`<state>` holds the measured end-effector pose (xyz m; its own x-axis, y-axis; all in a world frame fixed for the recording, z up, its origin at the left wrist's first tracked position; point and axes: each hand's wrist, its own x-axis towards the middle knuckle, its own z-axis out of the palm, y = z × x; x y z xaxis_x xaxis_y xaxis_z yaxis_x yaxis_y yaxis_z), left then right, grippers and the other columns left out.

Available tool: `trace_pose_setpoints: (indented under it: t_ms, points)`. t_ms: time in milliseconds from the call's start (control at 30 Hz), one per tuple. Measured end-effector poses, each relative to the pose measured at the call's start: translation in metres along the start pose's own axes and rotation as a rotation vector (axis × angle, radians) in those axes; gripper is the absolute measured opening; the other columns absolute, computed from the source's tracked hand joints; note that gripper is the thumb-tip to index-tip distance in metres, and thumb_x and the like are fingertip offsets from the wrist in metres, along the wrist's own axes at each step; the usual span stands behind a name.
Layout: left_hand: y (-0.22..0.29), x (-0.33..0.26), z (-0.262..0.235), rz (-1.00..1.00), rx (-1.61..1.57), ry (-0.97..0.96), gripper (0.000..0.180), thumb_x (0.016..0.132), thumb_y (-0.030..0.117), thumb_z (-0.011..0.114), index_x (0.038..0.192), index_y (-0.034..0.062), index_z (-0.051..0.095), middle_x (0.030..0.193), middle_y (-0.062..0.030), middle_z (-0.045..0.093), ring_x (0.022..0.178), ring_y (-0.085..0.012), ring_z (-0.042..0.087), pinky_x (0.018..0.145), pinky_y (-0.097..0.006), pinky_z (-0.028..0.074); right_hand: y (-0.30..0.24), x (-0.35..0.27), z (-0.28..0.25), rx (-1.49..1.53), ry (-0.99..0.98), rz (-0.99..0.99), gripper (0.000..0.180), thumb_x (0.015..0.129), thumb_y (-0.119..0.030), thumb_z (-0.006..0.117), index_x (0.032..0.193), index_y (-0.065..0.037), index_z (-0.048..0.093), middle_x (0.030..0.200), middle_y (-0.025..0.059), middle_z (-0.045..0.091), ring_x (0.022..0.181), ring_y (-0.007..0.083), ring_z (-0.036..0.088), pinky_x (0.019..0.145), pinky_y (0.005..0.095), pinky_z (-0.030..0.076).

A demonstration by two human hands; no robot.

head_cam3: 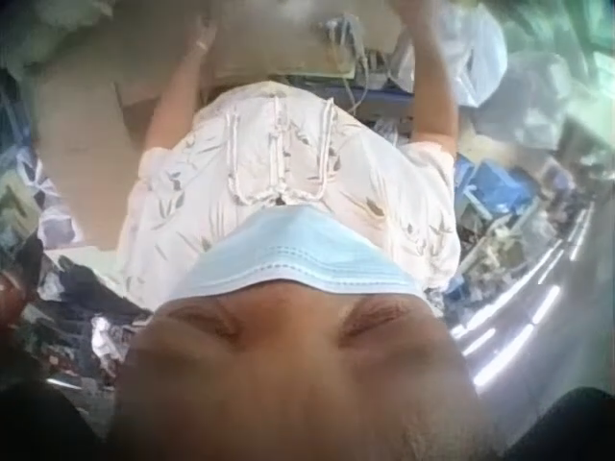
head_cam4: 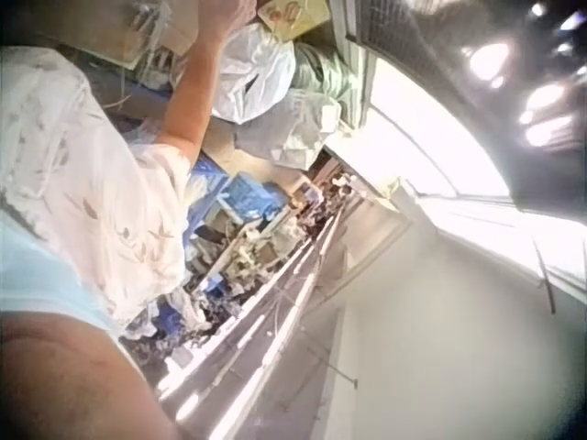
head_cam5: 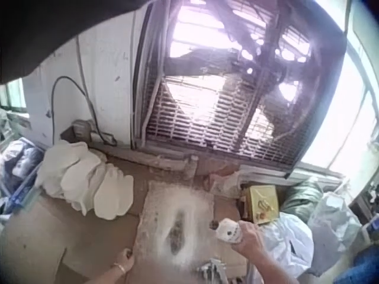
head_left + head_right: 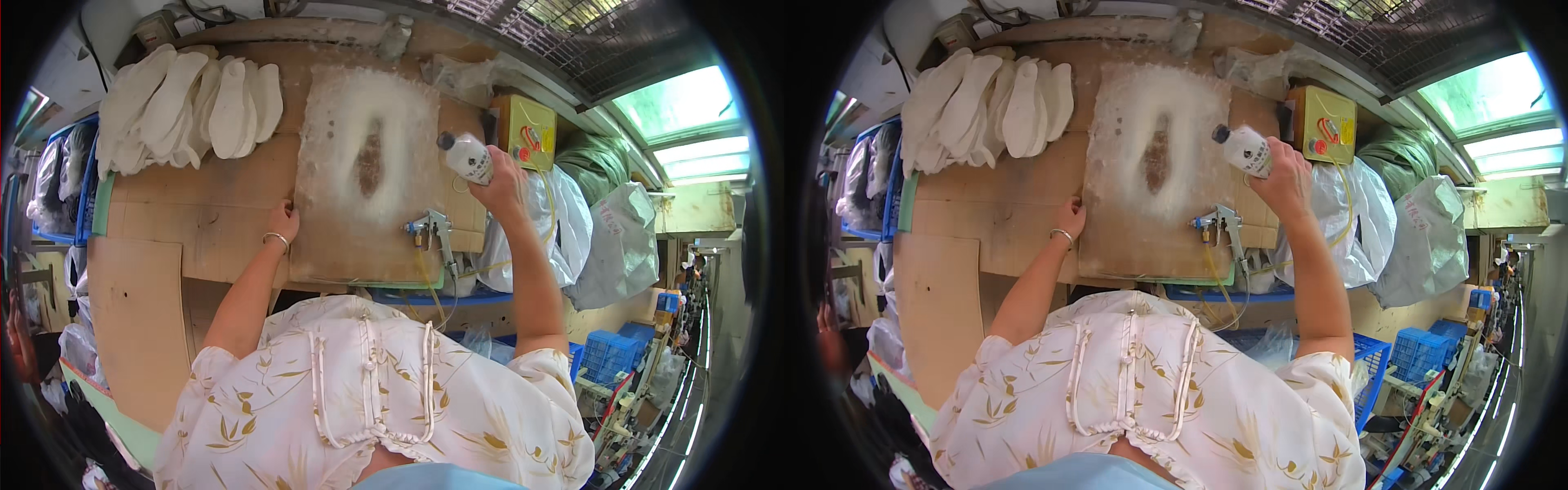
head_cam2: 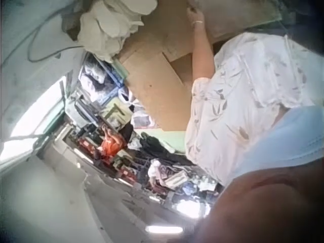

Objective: Spraying adhesive or coating onto shoe insoles and organizing components in a manufacturing setting.

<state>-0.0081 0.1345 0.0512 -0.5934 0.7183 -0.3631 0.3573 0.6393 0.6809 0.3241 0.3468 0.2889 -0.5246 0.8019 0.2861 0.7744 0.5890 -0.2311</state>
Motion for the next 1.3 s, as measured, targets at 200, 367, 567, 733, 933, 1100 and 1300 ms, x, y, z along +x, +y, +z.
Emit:
trace_pose_setpoints:
  t_ms: [200, 367, 567, 733, 933, 1100, 1300]
  points:
    - [-0.01, -0.027, 0.001, 0.114, -0.012, 0.034, 0.035, 0.081, 0.017, 0.058, 0.113, 0.002, 0.052, 0.097, -0.0158, 0.059, 0.089, -0.0293, 0.058, 0.081, -0.037, 0.046, -0.012, -0.018, -0.018, -0.603, -0.122, -0.291, 0.037, 0.071, -0.011, 0.061, 0.107, -0.008, 0.053, 0.101, 0.0093, 0.056, 0.103, 0.0257, 0.05, 0.09, 0.0387, 0.036]
    - [-0.026, -0.024, 0.004, 0.185, -0.061, 0.069, 0.034, 0.079, 0.015, 0.06, 0.109, 0.0022, 0.055, 0.093, -0.0139, 0.059, 0.086, -0.0271, 0.057, 0.078, -0.036, 0.046, -0.05, -0.007, -0.011, -0.685, -0.097, -0.483, 0.033, 0.074, -0.01, 0.058, 0.106, -0.008, 0.054, 0.102, 0.0083, 0.056, 0.1, 0.0241, 0.05, 0.092, 0.0401, 0.035]
    - [-0.03, -0.022, 0.0, 0.254, -0.094, 0.091, 0.028, 0.077, 0.014, 0.061, 0.102, 0.0034, 0.057, 0.092, -0.0137, 0.06, 0.084, -0.0269, 0.059, 0.075, -0.036, 0.047, -0.073, 0.029, 0.012, -0.728, -0.199, -0.494, 0.032, 0.072, -0.012, 0.06, 0.104, -0.006, 0.056, 0.099, 0.0081, 0.058, 0.099, 0.0234, 0.051, 0.092, 0.0396, 0.035]
    - [-0.033, -0.023, -0.003, 0.258, -0.158, 0.065, 0.021, 0.076, 0.011, 0.061, 0.096, 0.0042, 0.058, 0.089, -0.0128, 0.061, 0.079, -0.0257, 0.06, 0.072, -0.035, 0.048, -0.09, 0.048, 0.035, -0.689, -0.229, -0.612, 0.024, 0.072, -0.011, 0.059, 0.095, -0.007, 0.059, 0.09, 0.0065, 0.061, 0.092, 0.0223, 0.055, 0.09, 0.0383, 0.036]
    - [-0.041, -0.021, -0.003, 0.286, -0.193, 0.067, 0.018, 0.075, 0.009, 0.06, 0.092, 0.0038, 0.059, 0.085, -0.0115, 0.059, 0.073, -0.0248, 0.059, 0.069, -0.034, 0.048, -0.104, 0.076, 0.056, -0.738, -0.231, -0.594, 0.018, 0.07, -0.009, 0.058, 0.088, -0.011, 0.058, 0.085, 0.0048, 0.06, 0.089, 0.0207, 0.056, 0.082, 0.0339, 0.038]
    - [-0.04, -0.022, -0.004, 0.299, -0.22, 0.047, 0.018, 0.075, 0.007, 0.06, 0.093, 0.0041, 0.059, 0.086, -0.0116, 0.059, 0.074, -0.0251, 0.059, 0.068, -0.034, 0.048, -0.09, 0.108, 0.057, -0.75, -0.12, -0.566, 0.011, 0.074, -0.014, 0.056, 0.083, -0.013, 0.062, 0.082, 0.0036, 0.062, 0.084, 0.0197, 0.058, 0.079, 0.0357, 0.038]
    - [-0.043, -0.018, 0.0, 0.318, -0.201, 0.054, 0.018, 0.076, 0.007, 0.059, 0.094, 0.004, 0.059, 0.085, -0.0114, 0.059, 0.076, -0.026, 0.059, 0.069, -0.034, 0.048, -0.048, 0.122, 0.047, -0.793, -0.1, -0.347, 0.008, 0.074, -0.014, 0.057, 0.081, -0.013, 0.061, 0.079, 0.0032, 0.063, 0.083, 0.0191, 0.059, 0.081, 0.0349, 0.037]
